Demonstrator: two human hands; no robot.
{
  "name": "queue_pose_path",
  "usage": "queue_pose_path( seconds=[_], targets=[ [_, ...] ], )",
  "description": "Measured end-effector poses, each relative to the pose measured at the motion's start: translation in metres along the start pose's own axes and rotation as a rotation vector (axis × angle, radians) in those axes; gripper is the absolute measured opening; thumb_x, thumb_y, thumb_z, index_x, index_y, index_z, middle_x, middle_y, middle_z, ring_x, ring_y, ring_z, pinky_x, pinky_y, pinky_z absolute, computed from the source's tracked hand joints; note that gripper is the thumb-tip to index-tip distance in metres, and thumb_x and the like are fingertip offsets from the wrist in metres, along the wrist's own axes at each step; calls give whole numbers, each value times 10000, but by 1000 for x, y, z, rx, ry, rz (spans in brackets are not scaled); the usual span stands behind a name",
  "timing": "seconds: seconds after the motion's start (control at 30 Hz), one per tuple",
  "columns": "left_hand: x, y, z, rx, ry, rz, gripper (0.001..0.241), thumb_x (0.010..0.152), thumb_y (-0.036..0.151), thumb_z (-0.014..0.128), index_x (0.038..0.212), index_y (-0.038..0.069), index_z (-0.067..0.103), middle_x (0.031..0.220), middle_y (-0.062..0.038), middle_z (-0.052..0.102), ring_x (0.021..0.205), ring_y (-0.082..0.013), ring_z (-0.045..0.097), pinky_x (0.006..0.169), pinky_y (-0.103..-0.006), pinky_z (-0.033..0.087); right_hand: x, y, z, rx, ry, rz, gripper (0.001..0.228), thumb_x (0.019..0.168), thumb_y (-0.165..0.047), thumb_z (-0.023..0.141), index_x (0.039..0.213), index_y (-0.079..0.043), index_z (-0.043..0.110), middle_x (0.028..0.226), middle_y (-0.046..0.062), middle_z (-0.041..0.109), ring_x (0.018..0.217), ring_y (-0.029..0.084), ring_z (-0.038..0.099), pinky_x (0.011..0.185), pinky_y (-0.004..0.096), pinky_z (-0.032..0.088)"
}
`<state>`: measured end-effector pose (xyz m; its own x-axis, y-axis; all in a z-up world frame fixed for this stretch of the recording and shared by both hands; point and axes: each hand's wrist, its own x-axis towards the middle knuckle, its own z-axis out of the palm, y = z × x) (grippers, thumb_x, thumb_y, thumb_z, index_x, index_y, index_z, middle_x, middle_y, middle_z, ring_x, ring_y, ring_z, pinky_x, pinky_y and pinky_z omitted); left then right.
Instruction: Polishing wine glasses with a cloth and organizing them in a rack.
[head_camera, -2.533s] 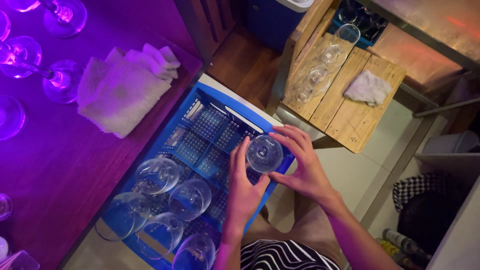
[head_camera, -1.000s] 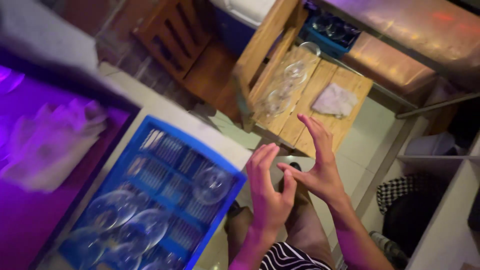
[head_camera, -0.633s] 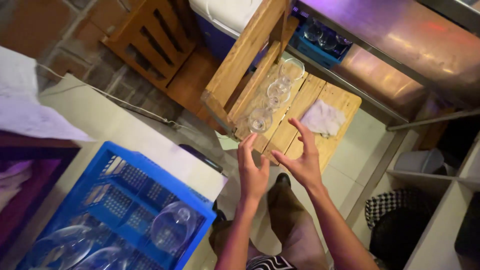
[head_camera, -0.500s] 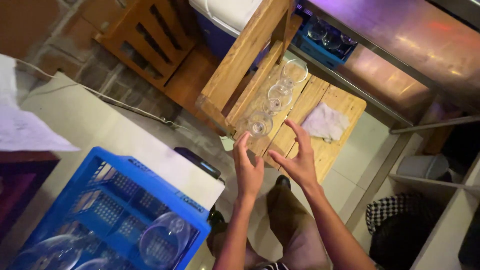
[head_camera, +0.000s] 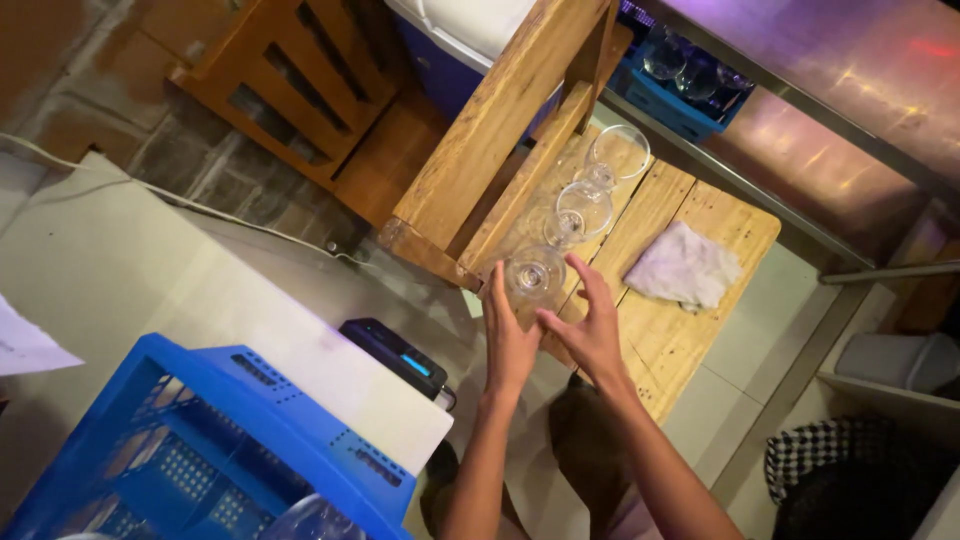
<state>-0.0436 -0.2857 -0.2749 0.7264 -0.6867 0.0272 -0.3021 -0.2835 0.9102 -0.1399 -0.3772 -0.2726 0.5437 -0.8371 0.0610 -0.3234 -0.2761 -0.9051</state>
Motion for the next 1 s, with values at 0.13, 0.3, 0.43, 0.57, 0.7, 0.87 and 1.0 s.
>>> queue_pose_path(
  seconds=[0.13,0.3,0.43,0.57,0.7,0.87,1.0],
  targets=[
    [10,-6,-2,-33,-8,24,1037,769,44,861,1584,49,220,1570,-253,372,1472,-422,365,1188,-479,356,4,9,12,68,4,17,895,696,-136,908,1493,-118,500,1478,97,564,1351,253,550,1000,402,519],
    [15,-21,8,-113,-76,-4,1030,812,46,840,1616,77,196,1560,-260,422,1408,-406,479,1079,-452,478,4,14,23,261,12,41,862,729,-94,896,1487,-58,486,1475,115,562,1347,231,565,1016,387,556],
    [1,-17,11,-186,-99,-148,980,835,71,804,1624,132,226,1554,-219,469,1358,-363,566,1039,-432,530,-6,7,17,292,17,124,848,716,-82,888,1470,-52,501,1431,115,601,1317,227,599,1008,380,574],
    [-19,8,4,-170,-46,-95,961,802,51,815,1599,118,282,1521,-223,481,1353,-368,547,1050,-447,514,-20,-15,-3,281,13,156,849,687,-87,911,1437,-40,518,1382,122,633,1292,228,618,991,381,579],
    [-41,35,-3,-32,27,-16,970,734,93,899,1548,101,371,1417,-213,537,1304,-372,554,1053,-460,492,-38,-36,-32,319,-16,128,849,674,-96,921,1421,-23,524,1372,122,631,1285,229,617,977,379,589],
    [-63,82,-19,-83,29,176,1020,744,138,926,1574,55,339,1399,-194,534,1290,-365,558,1064,-472,484,-59,-83,-76,335,-13,164,864,640,-121,947,1400,-40,546,1306,96,661,1212,211,649,939,365,597],
    [-72,105,-14,-334,-31,151,1104,744,208,932,1599,46,254,1414,-175,490,1264,-309,598,1028,-435,546,-63,-129,-112,358,30,160,865,605,-128,966,1365,-54,558,1263,68,650,1167,186,642,889,354,590]
  ],
)
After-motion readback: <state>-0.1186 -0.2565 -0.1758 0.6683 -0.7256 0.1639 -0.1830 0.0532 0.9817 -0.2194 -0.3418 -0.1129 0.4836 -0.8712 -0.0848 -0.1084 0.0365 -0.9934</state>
